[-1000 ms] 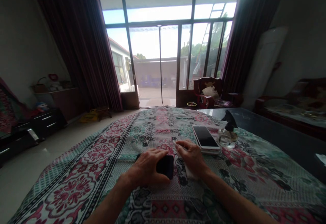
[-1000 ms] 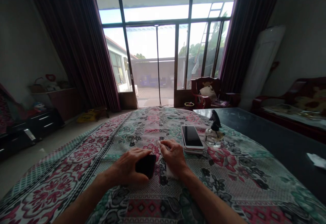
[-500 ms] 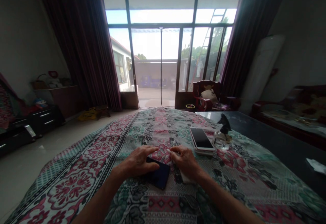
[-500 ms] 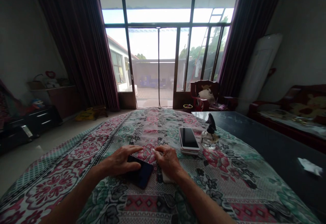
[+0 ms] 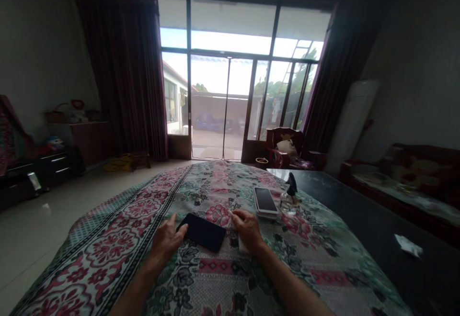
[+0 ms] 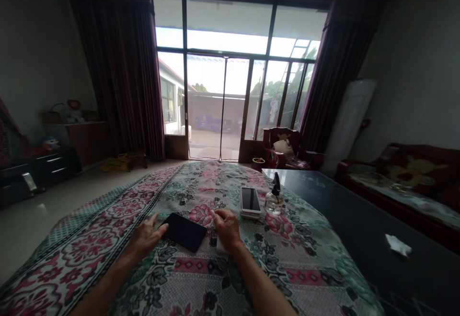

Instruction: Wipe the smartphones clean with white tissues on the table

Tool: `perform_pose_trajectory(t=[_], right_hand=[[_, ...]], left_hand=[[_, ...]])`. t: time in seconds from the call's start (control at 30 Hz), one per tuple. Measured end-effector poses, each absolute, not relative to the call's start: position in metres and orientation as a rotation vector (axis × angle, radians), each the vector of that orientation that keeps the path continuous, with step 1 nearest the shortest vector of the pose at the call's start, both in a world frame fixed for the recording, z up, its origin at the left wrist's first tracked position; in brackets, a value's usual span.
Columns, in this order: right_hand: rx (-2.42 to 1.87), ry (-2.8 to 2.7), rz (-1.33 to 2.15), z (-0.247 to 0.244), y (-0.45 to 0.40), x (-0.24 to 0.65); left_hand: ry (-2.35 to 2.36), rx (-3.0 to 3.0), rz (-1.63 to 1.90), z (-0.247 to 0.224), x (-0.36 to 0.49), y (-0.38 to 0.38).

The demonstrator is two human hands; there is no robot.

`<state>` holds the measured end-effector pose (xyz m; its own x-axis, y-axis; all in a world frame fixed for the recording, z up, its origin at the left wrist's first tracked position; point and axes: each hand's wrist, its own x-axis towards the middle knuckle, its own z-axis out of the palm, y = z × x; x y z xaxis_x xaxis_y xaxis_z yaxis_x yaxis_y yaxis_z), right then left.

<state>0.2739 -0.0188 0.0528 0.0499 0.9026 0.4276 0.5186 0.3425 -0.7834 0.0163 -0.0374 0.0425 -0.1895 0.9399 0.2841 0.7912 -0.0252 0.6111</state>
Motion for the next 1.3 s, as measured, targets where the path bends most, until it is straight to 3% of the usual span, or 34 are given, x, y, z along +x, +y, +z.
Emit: perform_pose_trajectory(t=[0.47, 0.67, 1.03, 1.3], right_hand=[[-1.255, -2.005, 0.563, 0.075, -0.102, 0.267], [-1.314, -1.97, 0.456, 0.098, -0.078, 0.263], [-1.612, -2.311, 0.527, 0.077, -0.038, 0.212], [-1.588, -2.269, 0.456, 0.069, -0.037, 0.197]], left_hand=[[2.174, 2.043, 1.048, 0.021, 0.029, -0.058], [2.215, 2.033, 1.073, 0.011, 0.025, -0.053], [2.239, 1.999, 1.042, 0.003, 0.019, -0.051], [2.149, 1.927, 0.992, -0.001, 0.012, -0.047]])
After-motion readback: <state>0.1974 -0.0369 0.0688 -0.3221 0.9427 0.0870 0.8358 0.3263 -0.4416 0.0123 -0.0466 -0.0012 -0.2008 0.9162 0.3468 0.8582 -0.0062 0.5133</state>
